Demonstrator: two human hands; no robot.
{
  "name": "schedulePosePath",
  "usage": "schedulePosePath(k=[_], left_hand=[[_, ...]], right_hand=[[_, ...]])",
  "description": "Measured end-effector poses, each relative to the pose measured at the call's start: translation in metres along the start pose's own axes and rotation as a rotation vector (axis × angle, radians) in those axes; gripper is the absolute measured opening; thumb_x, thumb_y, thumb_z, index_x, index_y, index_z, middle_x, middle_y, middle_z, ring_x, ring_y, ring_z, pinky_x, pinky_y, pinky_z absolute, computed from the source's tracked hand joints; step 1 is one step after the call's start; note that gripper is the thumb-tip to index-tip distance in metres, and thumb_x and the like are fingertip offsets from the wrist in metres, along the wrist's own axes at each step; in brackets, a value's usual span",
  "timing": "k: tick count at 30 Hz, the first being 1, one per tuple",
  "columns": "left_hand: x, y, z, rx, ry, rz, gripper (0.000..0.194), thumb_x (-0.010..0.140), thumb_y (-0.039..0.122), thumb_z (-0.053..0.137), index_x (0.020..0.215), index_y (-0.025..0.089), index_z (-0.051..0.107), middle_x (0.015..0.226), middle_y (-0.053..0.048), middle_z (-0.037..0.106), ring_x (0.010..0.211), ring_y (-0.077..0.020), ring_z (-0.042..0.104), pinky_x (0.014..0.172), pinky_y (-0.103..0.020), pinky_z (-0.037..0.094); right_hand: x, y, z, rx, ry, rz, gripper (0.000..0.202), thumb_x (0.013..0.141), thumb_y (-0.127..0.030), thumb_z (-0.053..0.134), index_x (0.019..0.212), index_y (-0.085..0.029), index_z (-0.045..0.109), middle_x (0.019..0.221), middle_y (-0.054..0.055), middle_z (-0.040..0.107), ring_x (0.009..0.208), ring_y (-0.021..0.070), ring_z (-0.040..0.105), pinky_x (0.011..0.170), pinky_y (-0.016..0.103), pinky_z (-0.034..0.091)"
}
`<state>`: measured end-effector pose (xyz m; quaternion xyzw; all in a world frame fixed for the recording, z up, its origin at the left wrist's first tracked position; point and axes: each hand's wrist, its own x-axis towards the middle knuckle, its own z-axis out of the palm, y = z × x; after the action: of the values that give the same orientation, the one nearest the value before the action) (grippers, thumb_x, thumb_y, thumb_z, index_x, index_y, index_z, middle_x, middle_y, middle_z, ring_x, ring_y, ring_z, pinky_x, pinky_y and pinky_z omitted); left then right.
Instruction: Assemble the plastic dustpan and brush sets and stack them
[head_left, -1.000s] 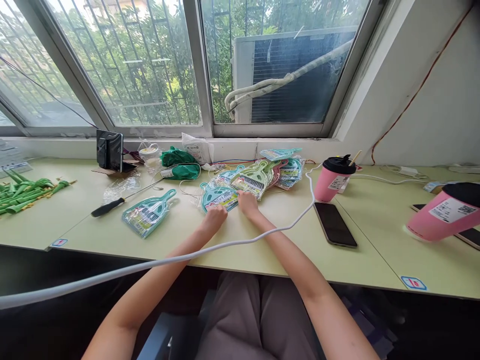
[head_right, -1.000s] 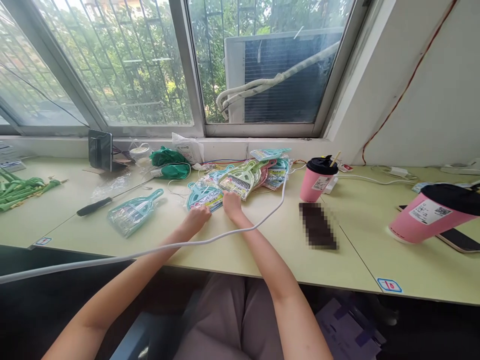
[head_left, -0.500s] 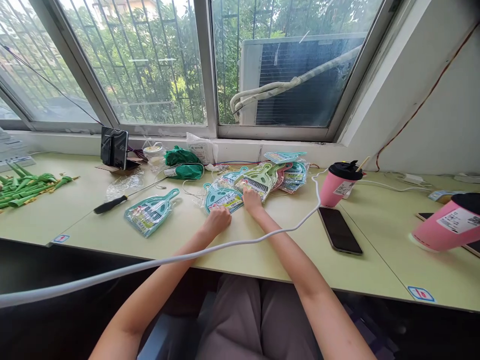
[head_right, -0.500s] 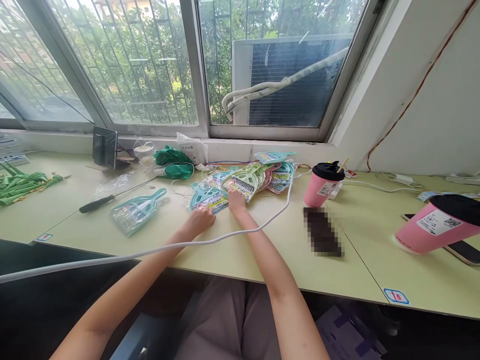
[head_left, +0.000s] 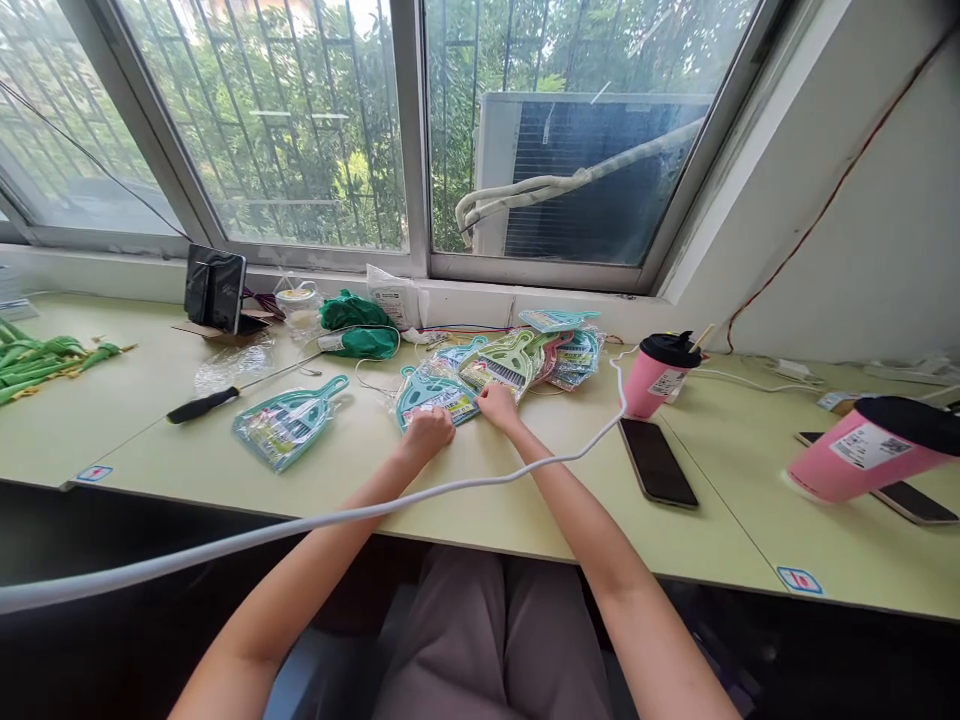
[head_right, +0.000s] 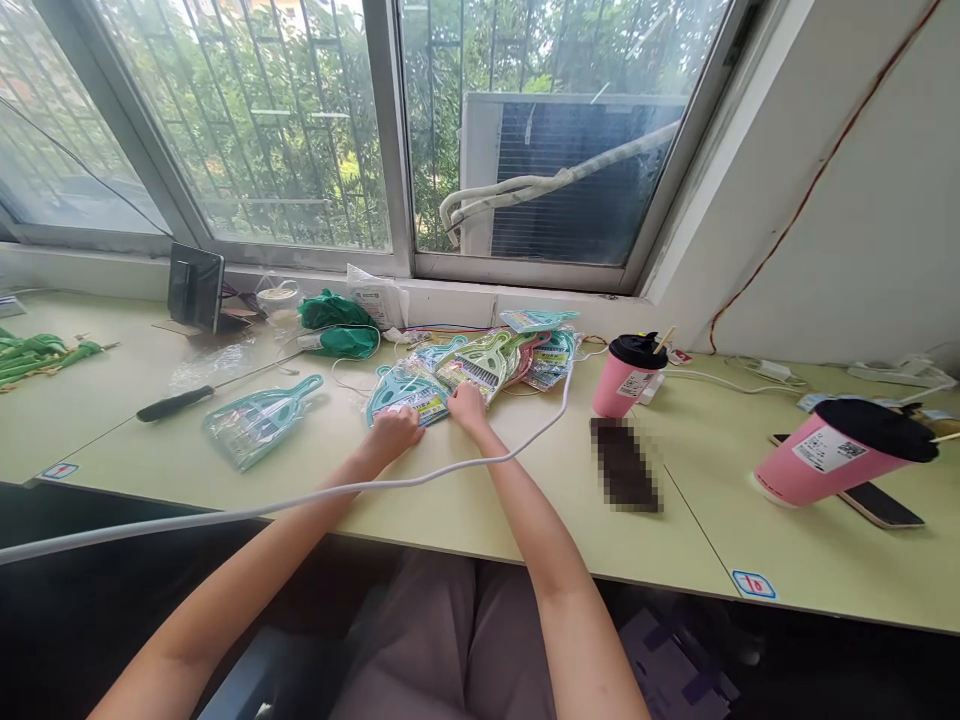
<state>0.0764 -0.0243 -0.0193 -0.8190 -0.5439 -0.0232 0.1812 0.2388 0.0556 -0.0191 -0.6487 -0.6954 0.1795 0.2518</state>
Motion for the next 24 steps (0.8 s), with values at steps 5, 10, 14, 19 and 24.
schedulePosePath(k=[5, 10, 14, 19, 24], left_hand=[[0.001, 0.004, -0.005, -0.002, 0.006, -0.070, 0.036, 0.093, 0.026, 0.041, 0.106, 0.000, 0.062, 0.086, -0.023, 0.062, 0.076, -0.0312, 0.062, 0.065, -0.038, 0.040], [0.000, 0.008, -0.015, -0.023, -0.015, -0.101, 0.046, 0.091, 0.003, 0.025, 0.124, -0.001, 0.056, 0.088, -0.022, 0.063, 0.077, -0.0290, 0.063, 0.064, -0.035, 0.035], [-0.002, 0.013, -0.024, -0.013, -0.032, -0.078, 0.050, 0.091, 0.000, 0.020, 0.128, -0.003, 0.053, 0.089, -0.023, 0.063, 0.077, -0.0283, 0.063, 0.063, -0.034, 0.036], [0.004, 0.018, -0.030, -0.032, -0.008, -0.067, 0.041, 0.092, 0.002, 0.024, 0.106, 0.000, 0.062, 0.085, -0.021, 0.063, 0.078, -0.0275, 0.063, 0.064, -0.034, 0.038], [0.008, 0.010, -0.039, 0.008, -0.026, -0.071, 0.041, 0.091, 0.000, 0.024, 0.103, 0.000, 0.063, 0.087, -0.022, 0.063, 0.079, -0.0293, 0.065, 0.064, -0.034, 0.040]], right_hand=[[-0.007, -0.003, -0.006, 0.217, -0.021, 0.006, 0.035, 0.086, -0.023, 0.055, 0.051, -0.019, 0.061, 0.043, 0.002, 0.052, 0.055, 0.0154, 0.057, 0.061, 0.022, 0.047], [-0.015, -0.010, -0.017, 0.519, -0.091, 0.135, 0.036, 0.090, -0.029, 0.053, 0.055, -0.018, 0.052, 0.044, -0.001, 0.050, 0.039, 0.0077, 0.042, 0.046, 0.020, 0.039], [-0.030, -0.014, -0.012, 0.885, -0.229, 0.211, 0.032, 0.088, -0.038, 0.062, 0.067, -0.019, 0.048, 0.050, -0.004, 0.053, 0.036, 0.0039, 0.039, 0.040, 0.017, 0.034], [-0.048, -0.015, 0.001, 0.945, -0.324, 0.215, 0.017, 0.090, -0.030, 0.060, 0.079, -0.017, 0.057, 0.049, -0.007, 0.051, 0.034, 0.0027, 0.038, 0.039, 0.015, 0.029], [-0.054, -0.009, 0.000, 0.503, -0.159, -0.094, 0.023, 0.094, -0.033, 0.053, 0.095, -0.019, 0.071, 0.060, -0.001, 0.065, 0.039, 0.0072, 0.050, 0.052, 0.019, 0.042]])
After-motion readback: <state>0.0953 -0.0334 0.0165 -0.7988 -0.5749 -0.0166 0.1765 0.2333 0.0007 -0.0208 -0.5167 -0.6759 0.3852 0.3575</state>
